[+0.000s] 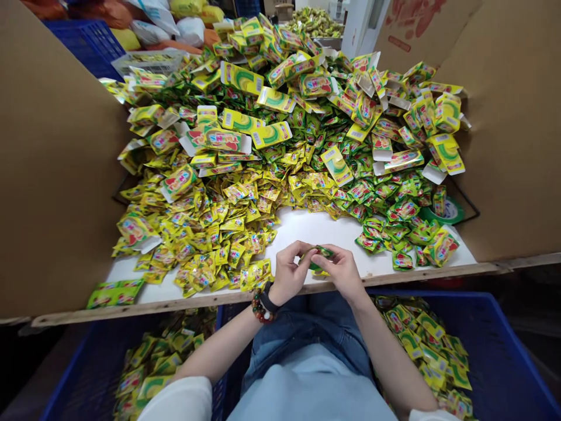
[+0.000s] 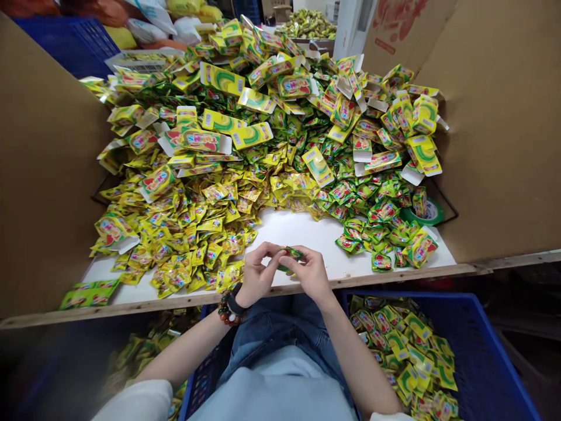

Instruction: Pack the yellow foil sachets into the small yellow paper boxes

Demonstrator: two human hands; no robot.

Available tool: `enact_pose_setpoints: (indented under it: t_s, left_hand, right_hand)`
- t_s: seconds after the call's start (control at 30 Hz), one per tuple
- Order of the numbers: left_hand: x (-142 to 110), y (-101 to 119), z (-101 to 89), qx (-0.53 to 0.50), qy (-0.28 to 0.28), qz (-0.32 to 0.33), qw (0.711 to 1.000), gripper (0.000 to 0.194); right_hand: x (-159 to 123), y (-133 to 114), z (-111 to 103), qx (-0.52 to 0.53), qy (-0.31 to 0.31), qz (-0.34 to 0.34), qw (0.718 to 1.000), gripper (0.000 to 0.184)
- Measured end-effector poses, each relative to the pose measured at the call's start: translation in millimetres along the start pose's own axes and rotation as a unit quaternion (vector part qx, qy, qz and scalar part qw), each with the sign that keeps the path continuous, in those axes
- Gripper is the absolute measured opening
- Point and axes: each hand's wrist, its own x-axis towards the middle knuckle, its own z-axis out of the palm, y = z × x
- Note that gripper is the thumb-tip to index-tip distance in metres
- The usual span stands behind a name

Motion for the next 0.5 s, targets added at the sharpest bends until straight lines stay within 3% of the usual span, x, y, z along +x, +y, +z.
enact_pose_setpoints:
  t_s: [0.07, 0.17, 0.27, 0.33, 0.4, 0.43, 0.5]
  left_hand:
    - [-1.2, 0.6, 0.2, 0.012, -0.005, 0.015, 1.0, 0.024]
    - [-5.5, -1.9, 4.1, -0.037, 0.017, -0.031, 0.999, 0.028]
    - [-8.4, -4.5, 2.0, -0.017, -0.001, -0.042, 0.999, 0.029]
    - [-2.0, -5.4, -9.6, 0.071, -0.089, -0.012, 0.993, 0.03]
    - [15.2, -7.4, -30.3, 0.222, -0.158, 0.012, 0.962, 0.031]
    - [27.4, -9.5, -43.0, 0.325, -0.151, 0.012, 0.934, 0.03]
    - [55.0, -16.1, -69.4, 0.537, -0.042, -0.016, 0.842, 0.022]
  right_hand:
    - [-4.6, 0.6, 3.1, -0.03, 0.025, -0.052, 0.998, 0.023]
    - [-10.3, 1.5, 8.1, -0.116, 0.075, -0.145, 0.98, 0.018]
    - [-9.7, 5.9, 9.3, -0.08, 0.061, -0.112, 0.989, 0.02]
    - [-5.7, 10.5, 4.9, -0.007, 0.047, -0.058, 0.997, 0.022]
    - [-0.8, 15.0, -4.0, 0.034, 0.081, -0.045, 0.995, 0.021]
    - [1.4, 16.8, -9.5, 0.041, 0.114, -0.054, 0.991, 0.02]
    - [4.8, 19.7, -20.5, 0.044, 0.178, -0.079, 0.98, 0.02]
